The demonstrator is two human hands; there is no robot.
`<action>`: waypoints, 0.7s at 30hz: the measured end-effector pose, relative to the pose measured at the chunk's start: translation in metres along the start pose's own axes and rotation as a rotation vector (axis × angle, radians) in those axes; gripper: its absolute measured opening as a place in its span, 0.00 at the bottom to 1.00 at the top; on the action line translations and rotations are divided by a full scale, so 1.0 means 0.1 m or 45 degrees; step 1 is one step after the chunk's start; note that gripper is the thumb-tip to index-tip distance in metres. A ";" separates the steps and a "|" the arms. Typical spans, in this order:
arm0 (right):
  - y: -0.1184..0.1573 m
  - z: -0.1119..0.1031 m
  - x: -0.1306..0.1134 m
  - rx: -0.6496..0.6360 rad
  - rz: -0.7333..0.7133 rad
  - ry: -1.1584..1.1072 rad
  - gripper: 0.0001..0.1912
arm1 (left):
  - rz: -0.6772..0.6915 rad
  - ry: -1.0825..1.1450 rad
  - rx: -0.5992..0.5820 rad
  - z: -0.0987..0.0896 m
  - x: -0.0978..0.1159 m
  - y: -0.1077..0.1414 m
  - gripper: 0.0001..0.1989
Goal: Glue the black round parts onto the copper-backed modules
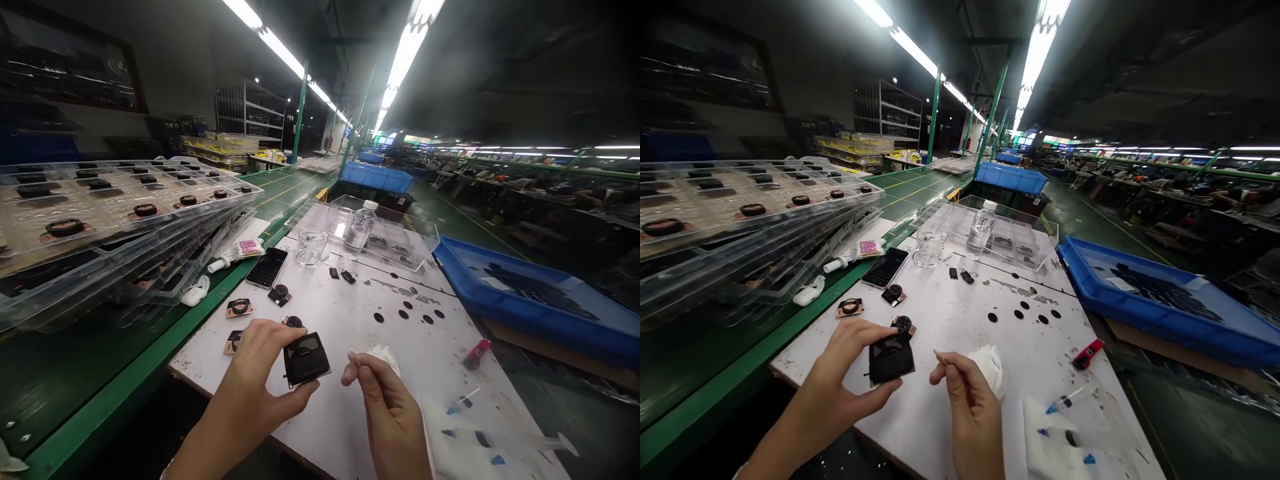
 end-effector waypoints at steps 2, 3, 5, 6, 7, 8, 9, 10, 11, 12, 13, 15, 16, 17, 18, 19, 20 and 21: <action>0.03 -0.02 -0.06 0.037 -0.093 0.033 0.12 | 0.003 0.034 -0.105 0.17 -0.03 0.00 0.23; 0.04 -0.04 -0.08 0.072 -0.120 0.030 0.11 | 0.005 0.046 -0.143 0.25 -0.06 0.00 0.23; 0.08 -0.09 -0.09 0.150 -0.162 0.022 0.09 | -0.004 0.054 -0.168 0.39 -0.09 0.02 0.23; 0.10 -0.11 -0.08 0.181 -0.175 0.023 0.08 | -0.007 0.055 -0.159 0.44 -0.09 0.04 0.23; 0.12 -0.14 -0.07 0.205 -0.185 0.025 0.07 | -0.009 0.058 -0.142 0.46 -0.07 0.05 0.23; 0.14 -0.16 -0.06 0.225 -0.197 0.025 0.07 | -0.009 0.068 -0.125 0.47 -0.04 0.07 0.23; 0.17 -0.17 -0.05 0.238 -0.206 0.022 0.06 | -0.002 0.082 -0.106 0.46 0.00 0.08 0.23; 0.19 -0.18 -0.05 0.246 -0.215 0.017 0.05 | 0.011 0.097 -0.091 0.44 0.05 0.09 0.23; 0.21 -0.18 -0.04 0.242 -0.220 0.014 0.05 | 0.032 0.109 -0.076 0.41 0.10 0.10 0.23; 0.23 -0.18 -0.04 0.232 -0.221 0.013 0.05 | 0.054 0.117 -0.062 0.39 0.15 0.10 0.23; 0.25 -0.17 -0.04 0.221 -0.216 0.014 0.04 | 0.076 0.120 -0.053 0.37 0.20 0.10 0.23; 0.29 -0.16 -0.04 0.213 -0.208 0.015 0.04 | 0.113 0.119 -0.039 0.34 0.27 0.10 0.23; 0.31 -0.16 -0.04 0.219 -0.207 0.011 0.04 | 0.121 0.117 -0.038 0.34 0.30 0.09 0.23; 0.32 -0.17 -0.03 0.229 -0.208 0.004 0.03 | 0.128 0.115 -0.037 0.34 0.32 0.09 0.22; 0.34 -0.18 -0.02 0.235 -0.211 -0.003 0.04 | 0.135 0.111 -0.034 0.35 0.34 0.09 0.22; 0.35 -0.18 -0.01 0.232 -0.216 -0.008 0.04 | 0.143 0.107 -0.027 0.35 0.35 0.09 0.21; 0.36 -0.19 0.01 0.225 -0.220 -0.011 0.05 | 0.151 0.104 -0.017 0.36 0.37 0.08 0.21; 0.36 -0.20 0.03 0.217 -0.224 -0.016 0.05 | 0.158 0.102 -0.012 0.36 0.38 0.08 0.21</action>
Point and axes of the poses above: each hand's wrist, its own y-axis away from the middle knuckle, its own z-axis out of the palm, x = y × z, the point moved 4 cm from there along -y, towards the middle knuckle, and after that the axes turned 2 degrees about -x, right-handed, at the moved point
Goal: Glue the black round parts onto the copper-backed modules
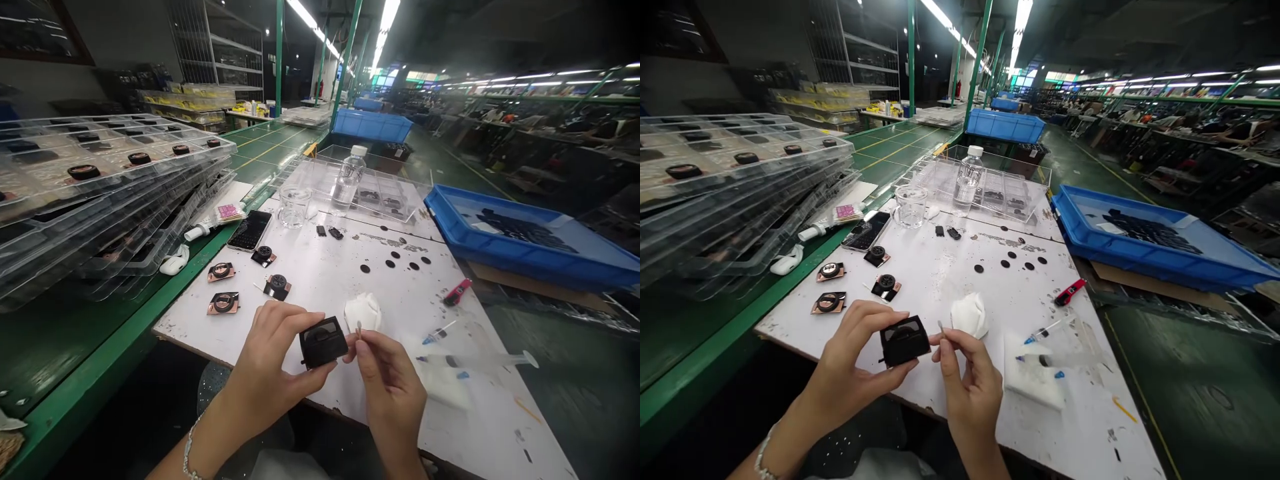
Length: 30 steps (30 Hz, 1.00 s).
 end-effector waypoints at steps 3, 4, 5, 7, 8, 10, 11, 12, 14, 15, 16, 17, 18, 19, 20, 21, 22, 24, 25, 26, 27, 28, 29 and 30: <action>0.02 -0.03 0.05 -0.018 -0.011 -0.009 0.07 | 0.006 0.002 -0.009 0.01 0.04 -0.02 0.21; 0.02 -0.03 0.06 -0.016 -0.012 -0.004 0.07 | 0.003 0.003 -0.018 0.02 0.04 -0.02 0.21; 0.03 -0.04 0.07 -0.014 -0.013 0.007 0.08 | -0.002 0.002 -0.026 0.02 0.05 -0.03 0.21; 0.05 -0.04 0.08 -0.003 -0.018 0.035 0.09 | -0.004 -0.004 -0.033 0.01 0.07 -0.03 0.21; 0.05 -0.05 0.09 0.007 -0.022 0.044 0.09 | -0.004 -0.011 -0.040 0.01 0.08 -0.03 0.21; 0.06 -0.05 0.08 0.026 -0.037 0.041 0.10 | 0.005 -0.028 -0.046 0.01 0.10 -0.03 0.21; 0.07 -0.06 0.08 0.031 -0.047 0.030 0.10 | 0.008 -0.036 -0.053 0.02 0.10 -0.03 0.20; 0.07 -0.06 0.08 0.032 -0.055 0.016 0.10 | 0.010 -0.043 -0.059 0.02 0.11 -0.02 0.20; 0.07 -0.06 0.07 0.029 -0.066 -0.006 0.10 | 0.007 -0.046 -0.072 0.03 0.12 -0.02 0.21; 0.07 -0.06 0.08 0.031 -0.067 -0.012 0.10 | 0.008 -0.045 -0.078 0.03 0.13 -0.02 0.21; 0.07 -0.06 0.08 0.036 -0.068 -0.016 0.11 | 0.009 -0.041 -0.082 0.03 0.15 -0.02 0.22; 0.08 -0.07 0.08 0.045 -0.070 -0.021 0.11 | 0.018 -0.034 -0.083 0.03 0.16 -0.02 0.22; 0.08 -0.07 0.08 0.059 -0.072 -0.027 0.11 | 0.026 -0.028 -0.083 0.03 0.17 -0.02 0.23; 0.09 -0.08 0.07 0.081 -0.073 -0.036 0.12 | 0.028 -0.024 -0.086 0.03 0.17 -0.02 0.23; 0.10 -0.08 0.07 0.105 -0.077 -0.046 0.11 | 0.016 -0.022 -0.097 0.05 0.15 -0.02 0.23; 0.10 -0.09 0.06 0.133 -0.088 -0.059 0.11 | -0.014 -0.025 -0.120 0.08 0.11 -0.01 0.22; 0.11 -0.11 0.04 0.166 -0.103 -0.074 0.11 | -0.056 -0.032 -0.162 0.13 0.05 -0.01 0.22; 0.12 -0.14 0.02 0.234 -0.153 -0.112 0.11 | -0.157 -0.070 -0.290 0.26 -0.11 0.03 0.20; 0.12 -0.16 0.01 0.262 -0.181 -0.122 0.11 | -0.197 -0.099 -0.363 0.33 -0.20 0.05 0.20; 0.13 -0.19 0.01 0.281 -0.206 -0.118 0.11 | -0.224 -0.134 -0.423 0.40 -0.28 0.07 0.19; 0.14 -0.23 0.01 0.291 -0.227 -0.096 0.11 | -0.236 -0.167 -0.465 0.44 -0.35 0.08 0.19; 0.15 -0.26 0.02 0.288 -0.242 -0.058 0.11 | -0.235 -0.195 -0.489 0.46 -0.39 0.08 0.18; 0.17 -0.30 0.03 0.272 -0.253 -0.010 0.12 | -0.224 -0.208 -0.496 0.46 -0.42 0.05 0.18; 0.20 -0.33 0.05 0.247 -0.259 0.044 0.12 | -0.206 -0.202 -0.494 0.45 -0.42 -0.02 0.18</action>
Point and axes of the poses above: each hand's wrist, its own y-axis away from the middle knuckle, its own z-axis out of the palm, x = y × z, the point moved 4 cm from there along -y, towards the middle knuckle, and after that the axes turned 2 degrees about -x, right-handed, at the moved point
